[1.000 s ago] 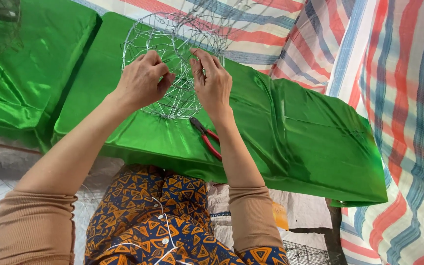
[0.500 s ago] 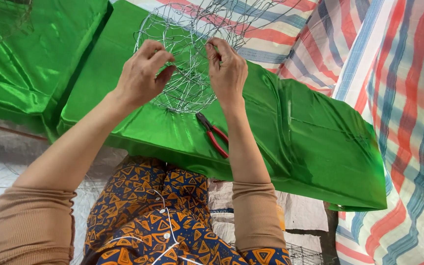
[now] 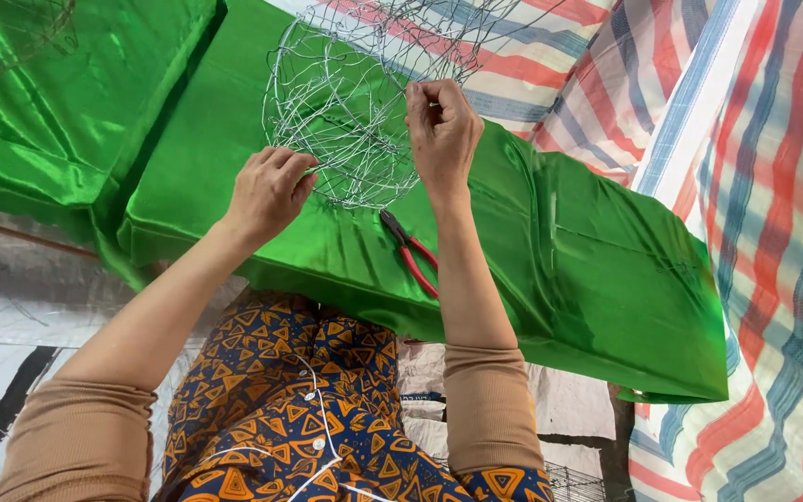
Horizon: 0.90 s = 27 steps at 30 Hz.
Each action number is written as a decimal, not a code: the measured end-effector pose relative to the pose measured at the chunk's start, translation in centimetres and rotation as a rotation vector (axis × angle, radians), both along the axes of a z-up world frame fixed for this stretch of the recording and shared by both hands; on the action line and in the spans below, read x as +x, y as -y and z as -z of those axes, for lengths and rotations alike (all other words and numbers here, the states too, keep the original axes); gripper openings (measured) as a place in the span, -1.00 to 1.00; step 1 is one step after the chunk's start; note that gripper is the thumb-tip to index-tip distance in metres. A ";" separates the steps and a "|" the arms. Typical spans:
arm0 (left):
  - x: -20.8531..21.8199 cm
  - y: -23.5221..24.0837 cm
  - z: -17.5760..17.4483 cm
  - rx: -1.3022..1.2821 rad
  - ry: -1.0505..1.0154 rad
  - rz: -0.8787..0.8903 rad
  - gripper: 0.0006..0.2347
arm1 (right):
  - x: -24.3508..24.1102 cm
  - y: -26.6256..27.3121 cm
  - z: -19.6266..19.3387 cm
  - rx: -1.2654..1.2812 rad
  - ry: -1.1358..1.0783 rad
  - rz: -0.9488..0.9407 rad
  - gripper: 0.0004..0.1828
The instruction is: Manually adjusting and aligning wires on a wire mesh structure to ensure proper shape and spacing.
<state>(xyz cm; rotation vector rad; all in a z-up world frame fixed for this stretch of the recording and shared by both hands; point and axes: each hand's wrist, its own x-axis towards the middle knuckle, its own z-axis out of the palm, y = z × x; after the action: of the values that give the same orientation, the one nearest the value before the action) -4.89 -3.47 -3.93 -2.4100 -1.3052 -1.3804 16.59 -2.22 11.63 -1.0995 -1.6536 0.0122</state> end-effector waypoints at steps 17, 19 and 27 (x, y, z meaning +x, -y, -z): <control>1.6 -0.7 -1.4 -0.043 0.200 0.076 -0.91 | 1.7 -2.3 2.5 -0.080 0.000 -0.034 -0.77; 1.5 -0.8 -1.4 -0.072 0.285 0.122 -0.91 | 2.0 -2.8 3.2 -0.064 0.031 -0.034 -0.74; 1.8 -1.5 -0.3 -0.036 0.082 -0.053 -0.97 | 3.1 -4.0 8.7 0.076 0.213 -0.003 0.12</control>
<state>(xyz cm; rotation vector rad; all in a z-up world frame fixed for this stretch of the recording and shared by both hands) -3.08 -1.99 -3.60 -2.3460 -1.4144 -1.4692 19.67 1.75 2.89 -1.0701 -1.8295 -0.1702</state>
